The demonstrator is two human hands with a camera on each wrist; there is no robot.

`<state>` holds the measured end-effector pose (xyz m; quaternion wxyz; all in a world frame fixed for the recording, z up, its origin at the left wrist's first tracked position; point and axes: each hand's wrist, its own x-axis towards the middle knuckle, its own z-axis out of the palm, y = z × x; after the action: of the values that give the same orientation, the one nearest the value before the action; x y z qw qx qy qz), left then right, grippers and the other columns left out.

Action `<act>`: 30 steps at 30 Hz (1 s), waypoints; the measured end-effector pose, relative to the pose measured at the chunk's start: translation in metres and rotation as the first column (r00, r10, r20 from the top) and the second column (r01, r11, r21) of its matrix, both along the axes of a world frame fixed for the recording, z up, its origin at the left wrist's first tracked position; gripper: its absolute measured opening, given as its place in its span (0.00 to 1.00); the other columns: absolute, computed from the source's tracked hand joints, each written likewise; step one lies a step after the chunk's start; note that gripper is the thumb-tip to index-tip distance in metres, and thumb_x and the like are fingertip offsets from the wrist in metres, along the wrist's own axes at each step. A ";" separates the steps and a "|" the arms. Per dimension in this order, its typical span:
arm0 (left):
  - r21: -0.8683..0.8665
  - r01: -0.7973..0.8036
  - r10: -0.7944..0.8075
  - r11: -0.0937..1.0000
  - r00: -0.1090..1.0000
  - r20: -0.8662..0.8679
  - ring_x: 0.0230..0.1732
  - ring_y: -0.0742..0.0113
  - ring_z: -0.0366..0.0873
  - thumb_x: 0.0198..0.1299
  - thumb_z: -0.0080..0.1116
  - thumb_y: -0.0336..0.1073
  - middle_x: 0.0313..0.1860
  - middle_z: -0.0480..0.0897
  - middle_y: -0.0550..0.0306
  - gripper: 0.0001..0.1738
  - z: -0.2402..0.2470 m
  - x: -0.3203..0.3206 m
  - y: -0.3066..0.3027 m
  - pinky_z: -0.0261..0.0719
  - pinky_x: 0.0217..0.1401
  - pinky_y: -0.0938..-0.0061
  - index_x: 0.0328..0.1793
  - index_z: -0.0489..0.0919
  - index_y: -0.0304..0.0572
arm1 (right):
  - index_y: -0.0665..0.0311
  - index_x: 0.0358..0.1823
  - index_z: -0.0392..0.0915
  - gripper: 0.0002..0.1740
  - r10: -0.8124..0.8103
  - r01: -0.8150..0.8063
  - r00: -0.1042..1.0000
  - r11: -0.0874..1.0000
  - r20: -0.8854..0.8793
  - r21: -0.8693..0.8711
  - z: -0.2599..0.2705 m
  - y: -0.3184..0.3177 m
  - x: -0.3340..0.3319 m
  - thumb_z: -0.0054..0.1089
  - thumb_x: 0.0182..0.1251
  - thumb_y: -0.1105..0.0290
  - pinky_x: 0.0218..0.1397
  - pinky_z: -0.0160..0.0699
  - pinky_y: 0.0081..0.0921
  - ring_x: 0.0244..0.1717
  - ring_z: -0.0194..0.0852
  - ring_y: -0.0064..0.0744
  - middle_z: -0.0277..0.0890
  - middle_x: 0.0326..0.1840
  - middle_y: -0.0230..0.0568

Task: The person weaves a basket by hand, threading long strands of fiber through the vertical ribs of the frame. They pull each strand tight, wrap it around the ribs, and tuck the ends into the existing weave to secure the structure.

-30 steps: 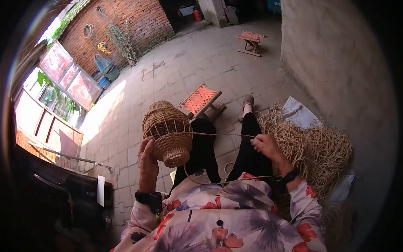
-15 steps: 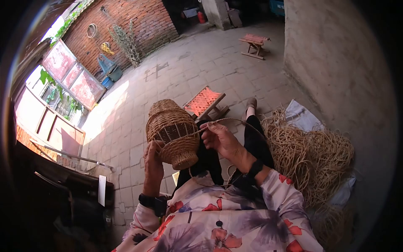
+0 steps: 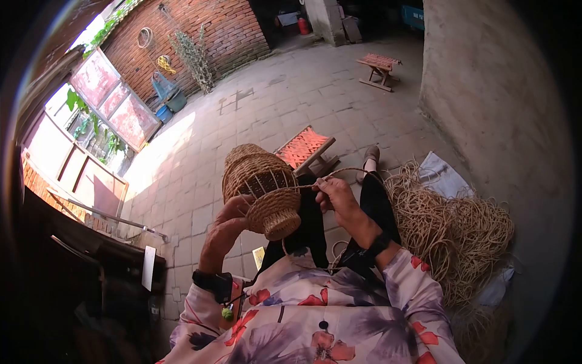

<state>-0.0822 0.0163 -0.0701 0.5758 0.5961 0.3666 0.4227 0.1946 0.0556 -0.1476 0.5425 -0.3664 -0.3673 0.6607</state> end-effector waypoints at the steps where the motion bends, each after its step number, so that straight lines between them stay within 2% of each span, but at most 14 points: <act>1: -0.001 0.005 -0.005 1.000 1.000 -0.002 0.42 0.69 0.75 0.55 0.52 0.33 0.41 0.76 0.58 0.20 -0.002 0.001 0.001 0.74 0.45 0.75 0.54 0.74 0.35 | 0.62 0.34 0.76 0.14 -0.013 0.013 1.000 1.000 -0.002 0.000 -0.001 0.000 0.001 0.54 0.70 0.58 0.17 0.71 0.16 0.14 0.68 0.17 0.73 0.19 0.28; 3: -0.119 -0.138 0.158 0.983 0.971 0.181 0.38 0.73 0.75 0.59 0.55 0.33 0.37 0.77 0.61 0.13 -0.013 0.004 0.002 0.73 0.42 0.77 0.49 0.76 0.38 | 0.61 0.35 0.76 0.13 -0.016 0.015 0.999 1.000 -0.030 -0.023 -0.001 -0.004 -0.001 0.55 0.70 0.59 0.18 0.73 0.16 0.16 0.70 0.17 0.74 0.20 0.29; 6: -0.182 -0.295 0.334 0.938 0.909 0.250 0.35 0.77 0.74 0.63 0.56 0.35 0.33 0.77 0.63 0.07 -0.034 0.002 0.009 0.72 0.38 0.80 0.42 0.77 0.41 | 0.61 0.36 0.76 0.11 -0.051 0.047 0.994 0.998 -0.099 -0.043 0.004 -0.009 -0.005 0.58 0.68 0.60 0.22 0.77 0.17 0.20 0.74 0.18 0.77 0.24 0.31; 7: -0.186 -0.282 0.323 0.941 0.914 0.247 0.35 0.77 0.74 0.63 0.56 0.35 0.33 0.77 0.63 0.07 -0.039 0.002 0.009 0.72 0.38 0.80 0.42 0.77 0.41 | 0.61 0.37 0.75 0.11 -0.076 0.071 0.987 0.997 -0.140 -0.044 0.004 -0.011 -0.005 0.59 0.68 0.61 0.24 0.79 0.18 0.23 0.76 0.19 0.78 0.26 0.32; 9: 0.052 -0.386 0.373 0.921 0.913 0.164 0.33 0.78 0.74 0.63 0.57 0.34 0.32 0.78 0.65 0.05 -0.047 0.001 0.009 0.72 0.37 0.81 0.37 0.77 0.42 | 0.61 0.38 0.75 0.09 -0.080 0.074 0.981 0.996 -0.176 -0.042 0.003 -0.011 -0.003 0.59 0.67 0.63 0.29 0.82 0.20 0.27 0.78 0.22 0.79 0.30 0.35; 12: 0.061 -0.362 0.346 0.930 0.921 0.180 0.34 0.76 0.74 0.62 0.56 0.32 0.32 0.77 0.64 0.04 -0.052 -0.004 0.008 0.72 0.37 0.81 0.36 0.76 0.40 | 0.63 0.39 0.73 0.05 -0.066 0.056 0.944 0.998 -0.324 -0.040 0.003 -0.009 -0.007 0.57 0.65 0.70 0.32 0.86 0.24 0.30 0.81 0.26 0.79 0.33 0.38; 14: 0.074 -0.357 0.339 0.931 0.923 0.183 0.34 0.76 0.74 0.61 0.56 0.31 0.31 0.76 0.64 0.03 -0.049 -0.001 0.004 0.71 0.37 0.81 0.36 0.76 0.40 | 0.62 0.39 0.73 0.05 -0.029 0.021 0.961 0.999 -0.275 -0.032 0.000 -0.006 -0.008 0.57 0.65 0.70 0.31 0.86 0.24 0.31 0.81 0.26 0.79 0.33 0.38; 16: 0.714 -0.205 0.515 0.670 0.820 -0.248 0.34 0.75 0.73 0.61 0.56 0.30 0.31 0.75 0.64 0.03 -0.042 0.003 -0.001 0.70 0.37 0.81 0.36 0.77 0.38 | 0.62 0.37 0.73 0.05 0.060 -0.065 0.980 0.998 -0.188 -0.019 0.005 -0.005 -0.009 0.58 0.64 0.70 0.27 0.85 0.26 0.31 0.80 0.26 0.78 0.32 0.37; 19: 0.751 -0.180 0.539 0.636 0.800 -0.265 0.34 0.75 0.72 0.61 0.56 0.30 0.30 0.74 0.65 0.04 -0.038 0.005 -0.005 0.69 0.37 0.81 0.37 0.78 0.37 | 0.61 0.37 0.73 0.07 0.171 -0.180 0.980 0.980 -0.099 -0.082 0.014 -0.005 -0.015 0.60 0.62 0.69 0.29 0.85 0.25 0.28 0.78 0.24 0.76 0.30 0.34; 20: 0.751 -0.177 0.536 0.636 0.801 -0.265 0.34 0.75 0.72 0.61 0.56 0.30 0.30 0.74 0.65 0.04 -0.039 0.005 -0.006 0.69 0.37 0.81 0.37 0.78 0.37 | 0.61 0.37 0.73 0.08 0.167 -0.175 0.982 0.980 -0.092 -0.089 0.012 -0.003 -0.019 0.62 0.60 0.68 0.26 0.84 0.25 0.26 0.76 0.24 0.73 0.28 0.33; 22: 0.193 -0.378 0.370 0.906 0.926 0.077 0.34 0.76 0.72 0.60 0.57 0.31 0.30 0.75 0.65 0.05 -0.041 0.004 -0.007 0.69 0.39 0.82 0.35 0.78 0.37 | 0.62 0.37 0.73 0.09 0.176 -0.181 0.983 0.980 -0.056 -0.080 0.015 -0.002 -0.023 0.61 0.59 0.68 0.25 0.83 0.25 0.25 0.75 0.24 0.73 0.28 0.33; 26: 0.187 -0.371 0.357 0.910 0.928 0.105 0.34 0.77 0.72 0.60 0.58 0.31 0.30 0.77 0.65 0.05 -0.036 0.014 -0.012 0.68 0.40 0.82 0.33 0.79 0.37 | 0.64 0.35 0.74 0.09 0.186 -0.178 0.981 0.978 0.062 -0.109 0.017 0.000 -0.023 0.62 0.56 0.68 0.21 0.77 0.23 0.23 0.72 0.24 0.72 0.25 0.33; 28: 0.071 -0.376 0.362 0.924 0.920 0.151 0.34 0.77 0.72 0.60 0.58 0.31 0.30 0.78 0.64 0.06 -0.025 0.020 -0.017 0.68 0.41 0.81 0.32 0.79 0.37 | 0.64 0.34 0.75 0.09 0.170 -0.162 0.983 0.982 0.074 -0.100 0.010 0.002 -0.026 0.62 0.55 0.69 0.19 0.73 0.22 0.20 0.70 0.24 0.70 0.24 0.32; 30: 0.164 -0.372 0.357 0.914 0.927 0.113 0.34 0.77 0.72 0.60 0.58 0.32 0.29 0.78 0.64 0.06 -0.034 0.017 -0.014 0.68 0.42 0.80 0.32 0.79 0.37 | 0.64 0.33 0.75 0.08 0.154 -0.146 0.984 0.985 0.086 -0.088 0.002 0.004 -0.028 0.61 0.54 0.70 0.16 0.69 0.21 0.18 0.68 0.24 0.69 0.22 0.31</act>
<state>-0.0647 0.0022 -0.1042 0.4442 0.5498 0.4076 0.5781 0.1662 0.0594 -0.1454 0.4582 -0.3899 -0.3913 0.6963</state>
